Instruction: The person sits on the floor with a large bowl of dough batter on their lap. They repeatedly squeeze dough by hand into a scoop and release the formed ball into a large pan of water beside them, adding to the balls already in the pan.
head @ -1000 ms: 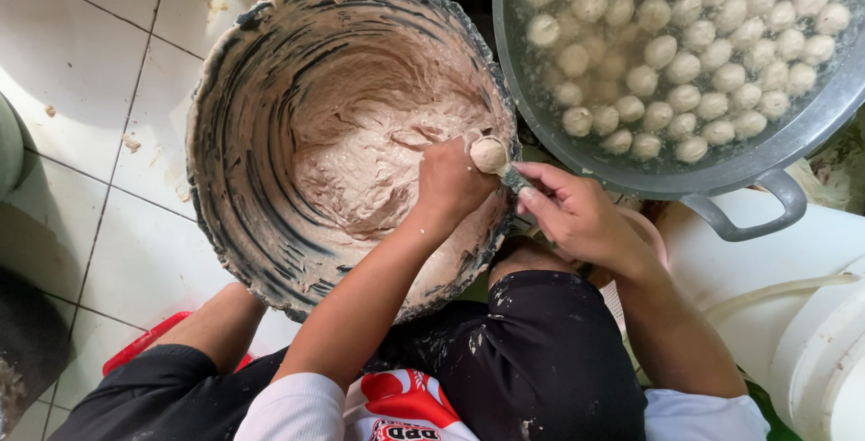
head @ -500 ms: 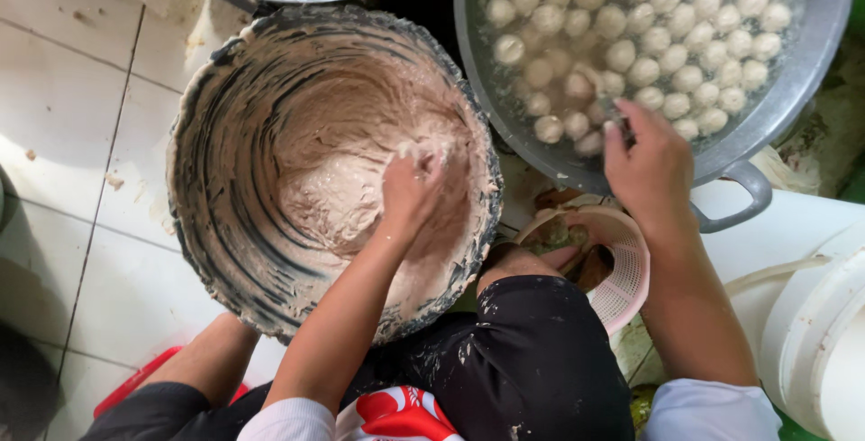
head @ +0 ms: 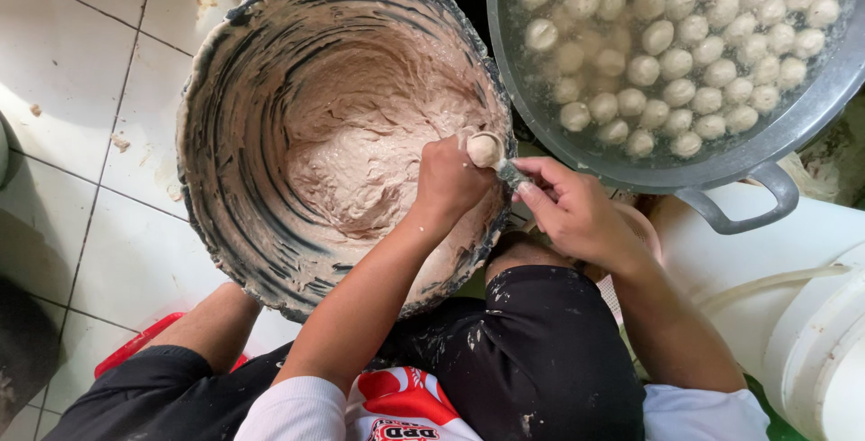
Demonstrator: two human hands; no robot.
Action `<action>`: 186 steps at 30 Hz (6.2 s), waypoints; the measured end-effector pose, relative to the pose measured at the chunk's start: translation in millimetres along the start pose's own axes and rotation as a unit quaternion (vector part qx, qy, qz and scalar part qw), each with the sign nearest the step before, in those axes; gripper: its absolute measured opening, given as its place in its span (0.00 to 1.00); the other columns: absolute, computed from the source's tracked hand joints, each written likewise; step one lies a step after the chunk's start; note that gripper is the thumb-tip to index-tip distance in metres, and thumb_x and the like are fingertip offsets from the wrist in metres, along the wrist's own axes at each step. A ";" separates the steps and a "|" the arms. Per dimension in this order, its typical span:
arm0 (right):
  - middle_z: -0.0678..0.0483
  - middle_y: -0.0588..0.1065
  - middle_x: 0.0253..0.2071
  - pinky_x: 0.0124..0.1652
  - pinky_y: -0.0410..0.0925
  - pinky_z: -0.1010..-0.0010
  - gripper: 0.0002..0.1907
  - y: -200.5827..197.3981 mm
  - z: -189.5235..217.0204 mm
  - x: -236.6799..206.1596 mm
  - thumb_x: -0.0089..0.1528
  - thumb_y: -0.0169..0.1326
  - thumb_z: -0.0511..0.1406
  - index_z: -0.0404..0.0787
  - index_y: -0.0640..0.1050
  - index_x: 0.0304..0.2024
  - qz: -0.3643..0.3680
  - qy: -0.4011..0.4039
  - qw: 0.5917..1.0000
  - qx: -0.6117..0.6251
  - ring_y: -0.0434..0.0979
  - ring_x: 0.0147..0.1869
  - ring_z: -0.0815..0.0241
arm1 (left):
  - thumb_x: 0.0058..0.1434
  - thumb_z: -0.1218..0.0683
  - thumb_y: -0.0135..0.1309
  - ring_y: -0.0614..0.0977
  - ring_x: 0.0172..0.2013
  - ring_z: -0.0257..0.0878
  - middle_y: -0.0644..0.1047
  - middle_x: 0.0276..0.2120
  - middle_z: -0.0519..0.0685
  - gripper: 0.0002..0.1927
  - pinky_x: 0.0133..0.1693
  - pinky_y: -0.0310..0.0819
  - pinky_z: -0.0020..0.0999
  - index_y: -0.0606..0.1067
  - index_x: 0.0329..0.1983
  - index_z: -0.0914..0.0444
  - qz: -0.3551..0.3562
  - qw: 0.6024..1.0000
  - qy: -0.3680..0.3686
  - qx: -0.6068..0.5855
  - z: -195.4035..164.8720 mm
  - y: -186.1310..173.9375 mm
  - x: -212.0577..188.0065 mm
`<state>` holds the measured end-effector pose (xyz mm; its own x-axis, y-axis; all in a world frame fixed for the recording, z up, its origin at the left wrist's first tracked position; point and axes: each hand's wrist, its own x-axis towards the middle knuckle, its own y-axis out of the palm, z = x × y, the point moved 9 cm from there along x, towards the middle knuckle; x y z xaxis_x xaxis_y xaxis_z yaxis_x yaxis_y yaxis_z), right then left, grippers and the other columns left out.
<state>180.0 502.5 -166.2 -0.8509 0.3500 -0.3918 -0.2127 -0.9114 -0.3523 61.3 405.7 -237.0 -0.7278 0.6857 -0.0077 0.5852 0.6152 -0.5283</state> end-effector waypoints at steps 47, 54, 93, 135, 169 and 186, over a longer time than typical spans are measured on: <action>0.48 0.78 0.43 0.38 0.71 0.60 0.13 -77.1 34.0 45.1 0.67 0.60 0.33 0.40 0.79 0.55 -0.268 -0.157 0.871 -0.380 0.80 0.39 0.49 | 0.56 0.40 0.63 0.85 0.39 0.53 0.81 0.37 0.62 0.27 0.43 0.79 0.45 0.78 0.44 0.67 -0.032 0.980 -0.194 0.007 107.1 -36.5 -19.9; 0.49 0.81 0.37 0.35 0.71 0.73 0.12 -46.8 7.7 20.8 0.69 0.56 0.33 0.37 0.77 0.53 -0.163 0.013 0.981 -0.105 0.79 0.34 0.65 | 0.60 0.49 0.65 0.81 0.29 0.56 0.77 0.27 0.57 0.14 0.32 0.75 0.47 0.75 0.33 0.63 -0.090 0.995 0.020 -0.031 22.7 -26.4 -7.1; 0.46 0.79 0.44 0.48 0.71 0.71 0.18 -101.1 -59.3 -24.4 0.70 0.60 0.29 0.27 0.78 0.61 -0.304 -0.038 0.930 -0.204 0.77 0.45 0.63 | 0.64 0.42 0.47 0.76 0.50 0.53 0.73 0.50 0.61 0.22 0.42 0.78 0.53 0.72 0.49 0.64 0.133 0.965 -0.127 0.185 61.2 -81.8 65.1; 0.45 0.81 0.37 0.42 0.72 0.67 0.17 -79.5 -23.9 -4.1 0.74 0.54 0.38 0.36 0.77 0.62 -0.229 -0.010 0.949 -0.218 0.81 0.36 0.58 | 0.59 0.42 0.59 0.83 0.34 0.57 0.81 0.31 0.59 0.21 0.40 0.78 0.48 0.82 0.39 0.65 0.005 0.997 -0.072 -0.016 27.9 -39.9 5.9; 0.43 0.80 0.43 0.43 0.72 0.64 0.22 -107.9 -23.8 7.5 0.66 0.59 0.36 0.38 0.79 0.62 -0.312 -0.041 0.920 -0.235 0.81 0.38 0.52 | 0.56 0.38 0.58 0.79 0.45 0.63 0.75 0.44 0.67 0.28 0.47 0.75 0.55 0.76 0.53 0.59 0.119 0.977 -0.119 0.130 77.0 -10.7 -19.2; 0.54 0.80 0.37 0.45 0.69 0.75 0.23 -83.5 -15.0 -9.2 0.67 0.60 0.39 0.39 0.78 0.63 -0.289 -0.074 0.951 -0.086 0.77 0.41 0.68 | 0.54 0.35 0.59 0.74 0.55 0.67 0.72 0.54 0.72 0.40 0.58 0.69 0.55 0.72 0.60 0.66 0.199 0.960 -0.090 0.178 81.6 -30.8 -51.6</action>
<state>212.8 578.7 -146.0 -0.6776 0.7349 0.0293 -0.5939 -0.5233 -0.6110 51.6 319.6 -289.6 -0.5409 0.7413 -0.3974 0.6936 0.1259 -0.7093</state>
